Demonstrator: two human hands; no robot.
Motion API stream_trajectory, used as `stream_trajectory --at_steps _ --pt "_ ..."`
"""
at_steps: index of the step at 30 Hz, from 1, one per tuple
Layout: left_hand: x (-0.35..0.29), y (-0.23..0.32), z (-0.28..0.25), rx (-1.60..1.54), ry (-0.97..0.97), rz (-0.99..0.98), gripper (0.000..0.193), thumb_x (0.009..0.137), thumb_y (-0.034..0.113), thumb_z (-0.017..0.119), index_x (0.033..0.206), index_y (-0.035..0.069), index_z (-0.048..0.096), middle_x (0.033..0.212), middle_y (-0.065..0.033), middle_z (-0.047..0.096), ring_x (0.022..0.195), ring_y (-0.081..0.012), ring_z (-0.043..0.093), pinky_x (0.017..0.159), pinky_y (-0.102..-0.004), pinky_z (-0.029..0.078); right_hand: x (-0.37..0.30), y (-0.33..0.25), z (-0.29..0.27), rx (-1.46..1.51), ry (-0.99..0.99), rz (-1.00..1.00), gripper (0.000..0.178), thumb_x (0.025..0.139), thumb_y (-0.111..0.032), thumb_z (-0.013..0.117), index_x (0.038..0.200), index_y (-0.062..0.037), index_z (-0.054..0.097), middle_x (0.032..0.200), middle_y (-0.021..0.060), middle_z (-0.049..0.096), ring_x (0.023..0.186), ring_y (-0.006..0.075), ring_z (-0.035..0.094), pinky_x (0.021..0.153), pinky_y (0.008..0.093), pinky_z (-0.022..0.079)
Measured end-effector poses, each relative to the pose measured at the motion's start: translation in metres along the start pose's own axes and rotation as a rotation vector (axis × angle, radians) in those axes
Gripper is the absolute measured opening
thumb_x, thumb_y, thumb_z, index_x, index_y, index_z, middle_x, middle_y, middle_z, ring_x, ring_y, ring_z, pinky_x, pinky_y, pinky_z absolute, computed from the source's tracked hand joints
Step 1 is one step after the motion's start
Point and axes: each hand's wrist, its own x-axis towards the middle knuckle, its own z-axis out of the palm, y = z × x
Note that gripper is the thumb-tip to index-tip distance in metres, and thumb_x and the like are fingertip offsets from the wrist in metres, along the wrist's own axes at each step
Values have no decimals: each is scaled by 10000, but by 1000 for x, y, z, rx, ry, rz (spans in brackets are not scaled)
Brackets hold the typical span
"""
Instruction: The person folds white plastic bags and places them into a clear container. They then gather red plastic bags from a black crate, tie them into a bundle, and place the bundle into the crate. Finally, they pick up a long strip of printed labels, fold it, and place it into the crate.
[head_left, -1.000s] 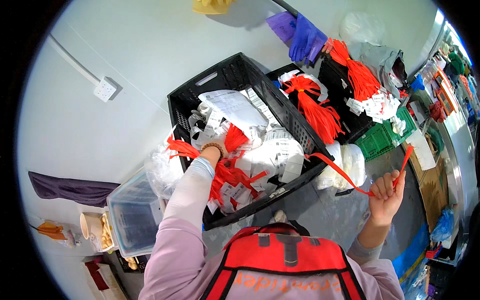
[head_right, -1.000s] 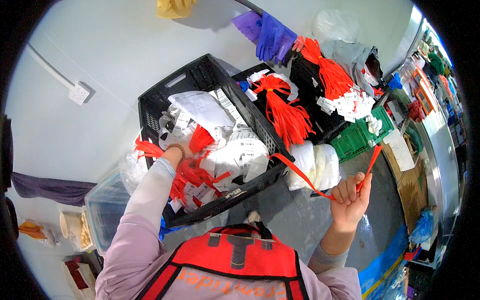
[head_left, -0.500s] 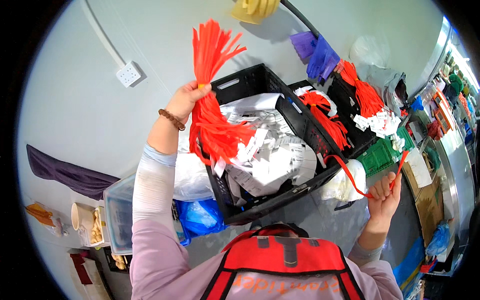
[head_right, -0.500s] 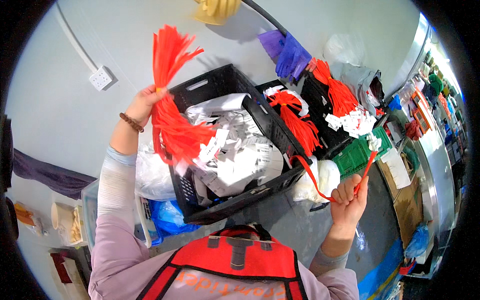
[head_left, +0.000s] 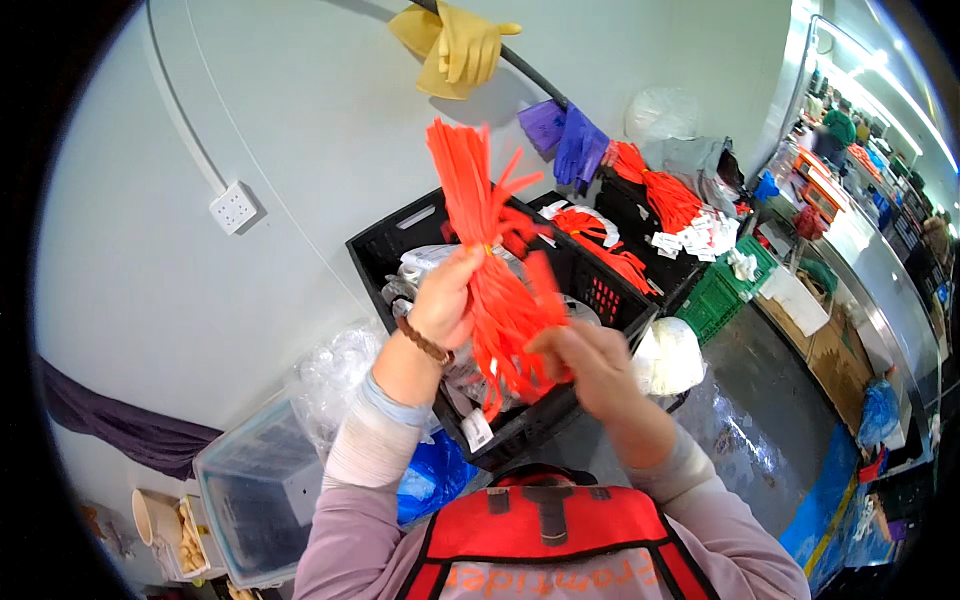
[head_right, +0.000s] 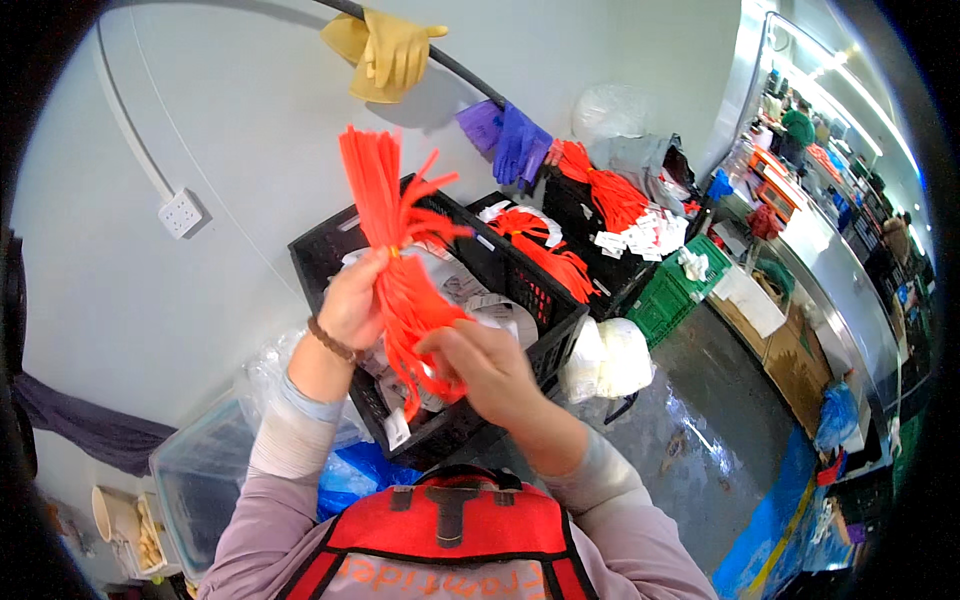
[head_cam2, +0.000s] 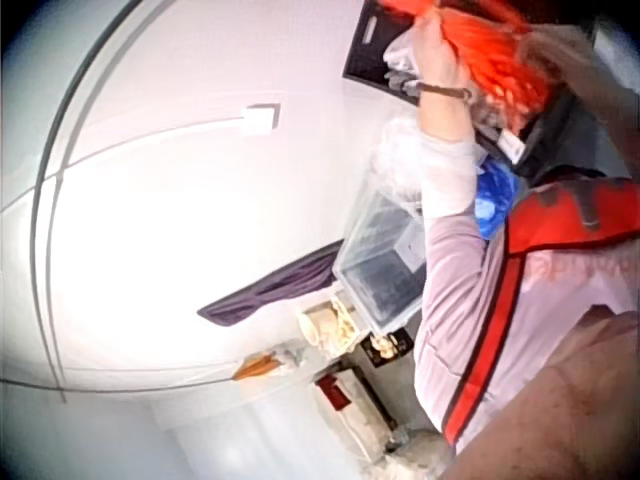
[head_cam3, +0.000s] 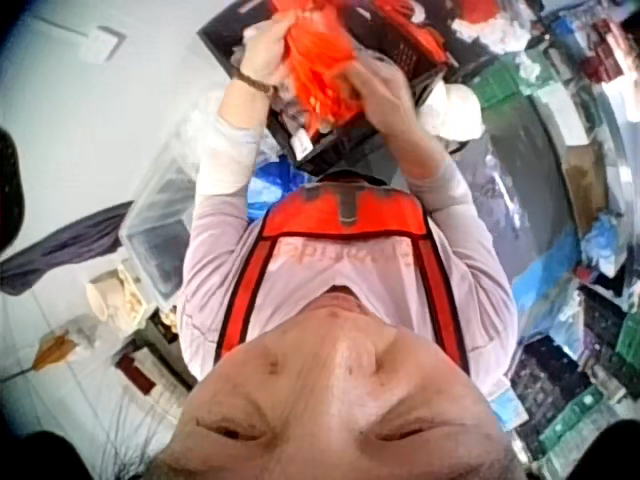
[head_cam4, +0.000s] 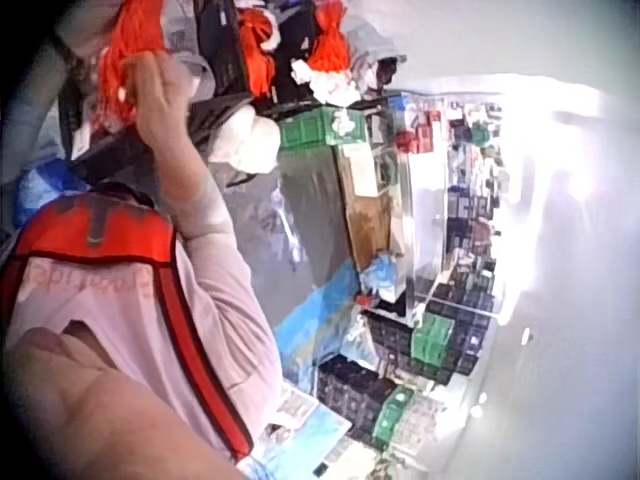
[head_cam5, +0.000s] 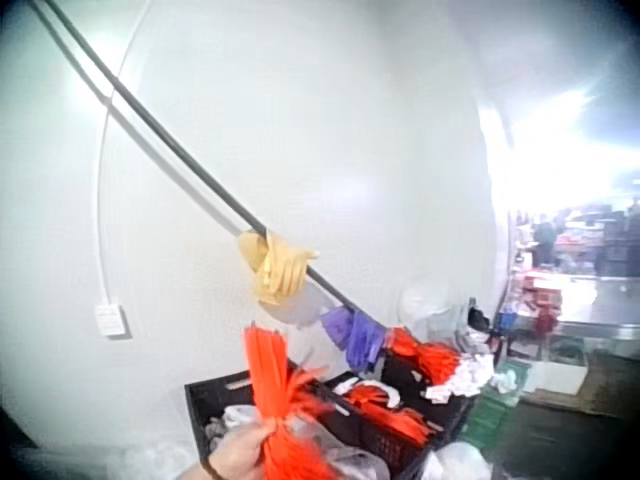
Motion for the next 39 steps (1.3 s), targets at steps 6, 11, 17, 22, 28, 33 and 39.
stream_trajectory --at_steps 6,11,17,22,28,33,39 --pt "-15 -34 9 -45 -91 -27 325 849 46 381 1156 1 476 1023 -121 590 935 -244 591 849 -364 472 -2 41 14 -22 128 42 291 923 -193 468 800 15 630 652 14 559 608 90 504 571 235 406" --pt "-19 -40 14 -4 -69 -7 320 850 47 383 1149 -12 479 1034 -125 584 944 -245 589 862 -381 468 -17 48 14 32 151 117 313 926 -196 461 805 26 645 663 24 572 624 91 512 586 232 412" --pt "-24 -49 19 -110 -4 -11 297 843 51 436 1129 2 500 1028 -112 583 963 -220 571 870 -368 457 -20 53 12 42 174 148 314 926 -197 462 806 27 647 670 25 579 622 92 520 580 233 417" --pt "-25 -65 9 118 -20 96 375 781 -8 557 1150 25 500 1021 -83 600 948 -164 564 862 -298 434 -18 57 18 -22 200 164 307 933 -199 471 808 24 639 656 24 571 597 91 518 557 238 419" --pt "-30 -65 25 98 -39 -14 310 845 0 506 1154 17 503 1011 -52 590 900 -141 557 820 -273 444 -17 55 12 -45 230 156 275 956 -262 459 853 -38 583 604 -21 506 519 50 460 465 194 359" --pt "-37 -88 22 103 26 -109 337 917 118 448 1249 69 409 1102 -103 580 907 -192 582 777 -323 474 -14 66 11 -147 325 77 247 951 -216 470 860 -6 564 613 13 522 496 84 474 467 246 373" --pt "-42 -102 -4 -185 -119 -222 260 902 129 435 1126 23 515 1014 -127 613 873 -226 591 755 -336 474 -8 66 6 136 389 109 244 959 -207 451 869 -15 572 606 8 532 510 75 488 465 220 377"
